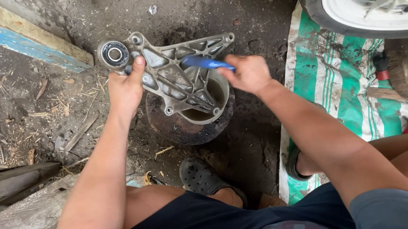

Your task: The person scrubs a metal motorcycle swingarm with a blue brush, dipping it into a bucket of liquid to clean the surface. They rotate the part to scrub different sides and the inner bearing area.

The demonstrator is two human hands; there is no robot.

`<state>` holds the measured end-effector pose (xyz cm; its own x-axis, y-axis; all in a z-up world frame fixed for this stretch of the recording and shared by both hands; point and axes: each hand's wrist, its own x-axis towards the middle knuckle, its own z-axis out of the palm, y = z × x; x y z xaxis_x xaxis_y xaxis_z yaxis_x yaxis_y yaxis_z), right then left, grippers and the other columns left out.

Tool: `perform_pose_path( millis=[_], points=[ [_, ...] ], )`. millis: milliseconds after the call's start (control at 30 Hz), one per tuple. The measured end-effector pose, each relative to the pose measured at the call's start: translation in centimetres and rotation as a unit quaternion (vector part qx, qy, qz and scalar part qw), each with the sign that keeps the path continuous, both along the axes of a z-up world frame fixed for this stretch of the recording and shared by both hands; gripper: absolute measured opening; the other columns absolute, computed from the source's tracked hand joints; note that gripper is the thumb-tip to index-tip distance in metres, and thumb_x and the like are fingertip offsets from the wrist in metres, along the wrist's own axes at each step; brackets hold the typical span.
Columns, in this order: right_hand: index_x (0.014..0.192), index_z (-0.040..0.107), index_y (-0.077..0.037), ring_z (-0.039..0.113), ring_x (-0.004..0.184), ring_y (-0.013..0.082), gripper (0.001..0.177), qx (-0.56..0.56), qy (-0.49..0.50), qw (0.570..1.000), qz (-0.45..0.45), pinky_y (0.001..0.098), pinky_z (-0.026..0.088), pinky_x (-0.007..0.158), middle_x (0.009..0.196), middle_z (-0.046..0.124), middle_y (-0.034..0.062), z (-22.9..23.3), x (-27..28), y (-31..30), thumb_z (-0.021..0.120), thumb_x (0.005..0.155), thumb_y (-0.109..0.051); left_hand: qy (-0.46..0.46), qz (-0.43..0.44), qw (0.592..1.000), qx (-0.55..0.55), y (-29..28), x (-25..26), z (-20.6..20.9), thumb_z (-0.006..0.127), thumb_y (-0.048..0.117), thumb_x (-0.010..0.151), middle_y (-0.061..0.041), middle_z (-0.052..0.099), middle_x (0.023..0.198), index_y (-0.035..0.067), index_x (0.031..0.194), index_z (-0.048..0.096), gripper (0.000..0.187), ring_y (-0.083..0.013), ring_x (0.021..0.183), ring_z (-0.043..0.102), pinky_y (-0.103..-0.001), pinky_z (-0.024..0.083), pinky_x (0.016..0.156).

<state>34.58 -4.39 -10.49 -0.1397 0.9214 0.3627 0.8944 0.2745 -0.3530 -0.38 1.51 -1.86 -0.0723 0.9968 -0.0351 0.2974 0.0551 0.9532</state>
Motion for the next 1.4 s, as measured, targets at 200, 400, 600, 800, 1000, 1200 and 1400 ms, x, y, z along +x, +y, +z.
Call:
perform_pose_path(
  millis=[200, 400, 600, 800, 1000, 1200, 1400],
  points=[
    [0.09, 0.061, -0.026, 0.079, 0.073, 0.0291, 0.04, 0.046, -0.035, 0.995, 0.077, 0.0436, 0.062, 0.066, 0.074, 0.071, 0.0011, 2.9, -1.5, 0.9, 0.065, 0.108, -0.062, -0.003, 0.001, 1.0, -0.004, -0.1, 2.1, 3.7, 0.096, 0.033, 0.098, -0.003, 0.072, 0.072, 0.007, 0.087, 0.083, 0.032, -0.0122, 0.066, 0.065, -0.033, 0.055, 0.063],
    [0.093, 0.063, -0.026, 0.077, 0.074, 0.0331, 0.04, -0.016, -0.028, 0.999, 0.032, 0.0453, 0.06, 0.066, 0.071, 0.069, 0.003, 0.5, 4.7, -0.3, 0.069, 0.107, -0.063, 0.023, 0.01, 0.999, -0.031, 0.0, 2.1, 2.4, 0.099, 0.035, 0.093, -0.002, 0.076, 0.074, 0.012, 0.088, 0.086, 0.026, -0.0128, 0.069, 0.064, -0.034, 0.056, 0.069],
    [0.091, 0.063, -0.026, 0.077, 0.068, 0.0278, 0.04, 0.046, -0.07, 0.994, 0.072, 0.0411, 0.061, 0.062, 0.071, 0.07, -0.0002, 5.8, -3.0, -0.6, 0.066, 0.109, -0.062, 0.052, 0.004, 0.997, -0.058, 0.7, 2.5, 2.7, 0.099, 0.048, 0.087, 0.0, 0.075, 0.069, 0.015, 0.079, 0.085, 0.037, -0.0116, 0.068, 0.072, -0.033, 0.057, 0.068],
    [0.09, 0.062, -0.029, 0.077, 0.071, 0.0244, 0.042, 0.003, -0.167, 0.978, 0.123, 0.0387, 0.06, 0.066, 0.072, 0.069, -0.0049, 6.7, 1.5, -0.8, 0.059, 0.11, -0.066, 0.0, -0.012, 0.999, -0.031, 0.2, 2.8, 3.8, 0.097, 0.035, 0.091, -0.007, 0.077, 0.074, 0.009, 0.088, 0.086, 0.028, -0.0152, 0.072, 0.07, -0.035, 0.058, 0.072],
    [0.096, 0.061, -0.027, 0.078, 0.075, 0.0286, 0.043, 0.008, -0.141, 0.985, 0.1, 0.044, 0.061, 0.066, 0.076, 0.069, -0.0007, 5.4, -1.0, 2.1, 0.058, 0.111, -0.066, -0.015, 0.007, 0.999, -0.032, 0.6, 2.4, 3.2, 0.097, 0.038, 0.089, -0.005, 0.072, 0.067, 0.009, 0.079, 0.084, 0.033, -0.013, 0.067, 0.065, -0.033, 0.055, 0.068],
    [0.089, 0.063, -0.024, 0.08, 0.075, 0.0368, 0.04, -0.159, -0.186, 0.966, 0.081, 0.0505, 0.062, 0.069, 0.07, 0.072, 0.0032, 8.3, 1.0, -2.6, 0.062, 0.103, -0.061, -0.02, -0.008, 1.0, -0.022, 0.7, 2.3, 3.2, 0.098, 0.036, 0.091, -0.004, 0.075, 0.069, 0.009, 0.084, 0.086, 0.03, -0.0124, 0.066, 0.066, -0.031, 0.056, 0.067],
    [0.092, 0.065, -0.025, 0.081, 0.072, 0.0317, 0.041, -0.16, -0.145, 0.976, 0.02, 0.0468, 0.063, 0.066, 0.07, 0.074, 0.0003, 8.7, -1.6, -2.4, 0.063, 0.11, -0.061, -0.034, -0.009, 0.999, -0.02, 0.4, 2.8, 3.4, 0.099, 0.032, 0.088, -0.005, 0.073, 0.067, 0.006, 0.08, 0.084, 0.031, -0.0127, 0.064, 0.064, -0.031, 0.055, 0.064]
  ],
)
